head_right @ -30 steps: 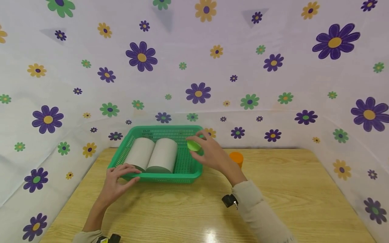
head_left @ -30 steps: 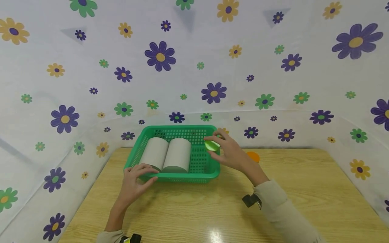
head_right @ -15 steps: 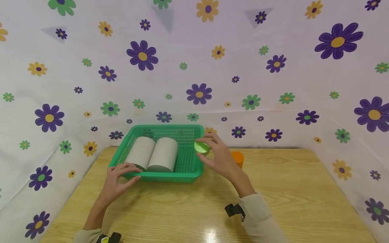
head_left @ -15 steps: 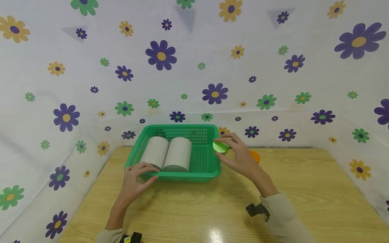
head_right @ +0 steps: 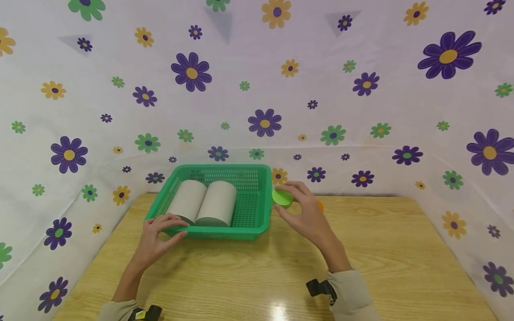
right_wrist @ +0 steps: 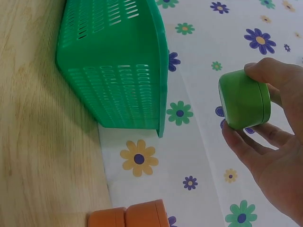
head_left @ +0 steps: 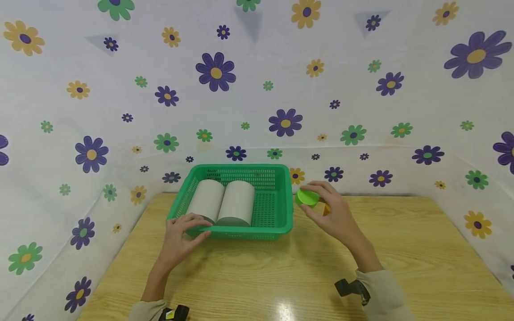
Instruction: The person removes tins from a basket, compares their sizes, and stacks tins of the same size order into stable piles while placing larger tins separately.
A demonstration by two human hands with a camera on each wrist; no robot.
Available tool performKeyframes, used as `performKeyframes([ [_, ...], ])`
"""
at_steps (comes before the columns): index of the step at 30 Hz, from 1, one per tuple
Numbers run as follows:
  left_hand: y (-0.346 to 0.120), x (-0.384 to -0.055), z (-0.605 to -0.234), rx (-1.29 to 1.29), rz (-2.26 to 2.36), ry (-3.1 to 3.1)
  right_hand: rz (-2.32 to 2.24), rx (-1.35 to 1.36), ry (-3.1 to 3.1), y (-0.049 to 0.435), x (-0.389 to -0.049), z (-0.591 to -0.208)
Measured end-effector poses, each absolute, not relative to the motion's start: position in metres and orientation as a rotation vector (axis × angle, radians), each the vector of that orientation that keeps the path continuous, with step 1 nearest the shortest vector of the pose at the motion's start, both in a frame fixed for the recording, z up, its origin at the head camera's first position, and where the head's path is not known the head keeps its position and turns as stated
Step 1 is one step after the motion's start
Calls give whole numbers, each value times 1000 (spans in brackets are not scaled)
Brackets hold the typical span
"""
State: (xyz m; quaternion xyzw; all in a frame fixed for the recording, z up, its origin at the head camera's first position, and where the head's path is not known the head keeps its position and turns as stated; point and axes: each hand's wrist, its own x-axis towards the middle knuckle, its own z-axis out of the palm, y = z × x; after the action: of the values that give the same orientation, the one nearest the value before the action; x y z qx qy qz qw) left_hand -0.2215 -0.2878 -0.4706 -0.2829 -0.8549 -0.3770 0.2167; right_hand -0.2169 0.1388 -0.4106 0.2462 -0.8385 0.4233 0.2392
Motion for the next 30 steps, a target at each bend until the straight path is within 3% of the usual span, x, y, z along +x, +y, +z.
performKeyframes([
  [30,-279,-221,-467,-790,-1036,-2322,1306,466,-2255,189,-216,-426],
])
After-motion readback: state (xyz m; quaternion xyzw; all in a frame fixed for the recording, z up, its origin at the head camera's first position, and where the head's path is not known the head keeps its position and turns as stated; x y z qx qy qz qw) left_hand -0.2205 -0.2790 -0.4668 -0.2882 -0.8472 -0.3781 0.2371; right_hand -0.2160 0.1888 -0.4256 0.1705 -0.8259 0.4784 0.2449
